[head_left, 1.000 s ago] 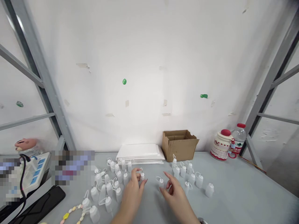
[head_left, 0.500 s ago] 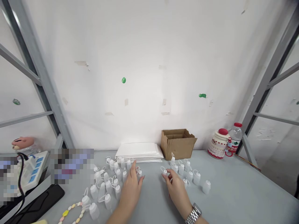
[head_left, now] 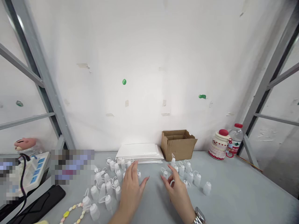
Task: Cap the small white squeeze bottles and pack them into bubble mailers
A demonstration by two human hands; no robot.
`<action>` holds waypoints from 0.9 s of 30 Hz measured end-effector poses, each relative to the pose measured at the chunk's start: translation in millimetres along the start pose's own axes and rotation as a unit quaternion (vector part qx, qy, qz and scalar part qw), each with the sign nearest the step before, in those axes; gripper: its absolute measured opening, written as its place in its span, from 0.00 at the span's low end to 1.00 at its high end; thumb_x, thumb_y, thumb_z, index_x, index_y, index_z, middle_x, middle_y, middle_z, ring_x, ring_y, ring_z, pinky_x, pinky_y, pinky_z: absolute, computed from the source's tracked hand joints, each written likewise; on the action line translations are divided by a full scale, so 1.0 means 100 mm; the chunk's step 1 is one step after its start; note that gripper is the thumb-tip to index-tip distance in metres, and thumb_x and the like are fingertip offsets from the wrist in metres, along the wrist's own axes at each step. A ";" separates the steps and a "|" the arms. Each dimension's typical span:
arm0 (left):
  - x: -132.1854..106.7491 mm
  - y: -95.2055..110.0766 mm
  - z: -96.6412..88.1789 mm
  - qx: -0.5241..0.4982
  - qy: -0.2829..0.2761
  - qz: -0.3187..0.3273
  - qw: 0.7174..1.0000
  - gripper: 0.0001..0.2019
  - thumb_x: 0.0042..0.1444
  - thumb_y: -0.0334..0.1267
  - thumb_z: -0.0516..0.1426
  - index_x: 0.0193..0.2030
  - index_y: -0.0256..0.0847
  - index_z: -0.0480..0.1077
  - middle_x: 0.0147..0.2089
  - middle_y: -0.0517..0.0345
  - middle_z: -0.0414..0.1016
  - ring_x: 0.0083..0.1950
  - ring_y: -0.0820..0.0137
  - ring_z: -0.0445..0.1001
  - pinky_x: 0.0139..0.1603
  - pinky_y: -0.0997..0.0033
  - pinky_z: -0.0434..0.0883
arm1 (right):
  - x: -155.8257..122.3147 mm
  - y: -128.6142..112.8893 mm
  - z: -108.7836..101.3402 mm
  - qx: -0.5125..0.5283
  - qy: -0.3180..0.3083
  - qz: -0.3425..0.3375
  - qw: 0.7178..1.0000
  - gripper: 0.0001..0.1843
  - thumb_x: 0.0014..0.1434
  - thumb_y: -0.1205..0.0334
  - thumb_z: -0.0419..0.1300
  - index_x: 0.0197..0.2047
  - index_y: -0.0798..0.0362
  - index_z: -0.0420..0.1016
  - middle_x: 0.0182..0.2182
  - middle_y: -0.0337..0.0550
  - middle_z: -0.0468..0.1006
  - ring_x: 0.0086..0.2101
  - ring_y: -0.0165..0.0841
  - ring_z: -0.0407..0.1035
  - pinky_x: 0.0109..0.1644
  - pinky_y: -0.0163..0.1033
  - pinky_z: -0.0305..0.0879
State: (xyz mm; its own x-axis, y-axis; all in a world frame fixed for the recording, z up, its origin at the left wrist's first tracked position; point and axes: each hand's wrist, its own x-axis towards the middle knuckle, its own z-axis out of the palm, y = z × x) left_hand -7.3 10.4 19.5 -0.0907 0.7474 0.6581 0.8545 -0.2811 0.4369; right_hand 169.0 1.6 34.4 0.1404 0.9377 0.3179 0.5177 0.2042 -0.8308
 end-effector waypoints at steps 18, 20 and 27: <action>1.28 -0.09 0.10 0.190 -0.319 0.037 0.928 0.16 0.56 0.40 0.53 0.51 0.39 0.63 0.52 0.51 0.67 0.47 0.64 0.70 0.45 0.55 0.69 | -0.15 -0.03 0.02 0.007 0.043 -0.139 0.989 0.25 0.60 0.50 0.46 0.53 0.60 0.63 0.18 0.36 0.68 0.17 0.29 0.63 0.21 0.31 0.63; 1.28 -0.08 0.15 0.192 -0.331 0.040 0.923 0.16 0.56 0.40 0.53 0.51 0.39 0.63 0.52 0.51 0.67 0.47 0.64 0.70 0.45 0.55 0.69 | -0.14 -0.03 0.02 0.010 0.042 -0.142 0.989 0.26 0.60 0.49 0.46 0.53 0.61 0.63 0.18 0.36 0.68 0.16 0.28 0.63 0.21 0.31 0.63; 1.24 -0.15 0.10 0.137 -0.343 0.020 0.929 0.16 0.56 0.40 0.53 0.50 0.39 0.64 0.50 0.52 0.68 0.46 0.65 0.70 0.44 0.57 0.70 | -0.12 -0.04 0.01 0.013 0.039 -0.137 0.990 0.26 0.61 0.49 0.45 0.53 0.61 0.62 0.18 0.35 0.68 0.17 0.29 0.63 0.21 0.31 0.62</action>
State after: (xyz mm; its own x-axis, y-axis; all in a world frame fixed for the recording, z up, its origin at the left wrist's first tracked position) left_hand -25.9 113.3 89.0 0.2116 0.9738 0.0829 0.9569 -0.2237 0.1853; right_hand 164.2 -10.6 33.7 0.0635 0.8219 0.5661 0.5230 0.4558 -0.7202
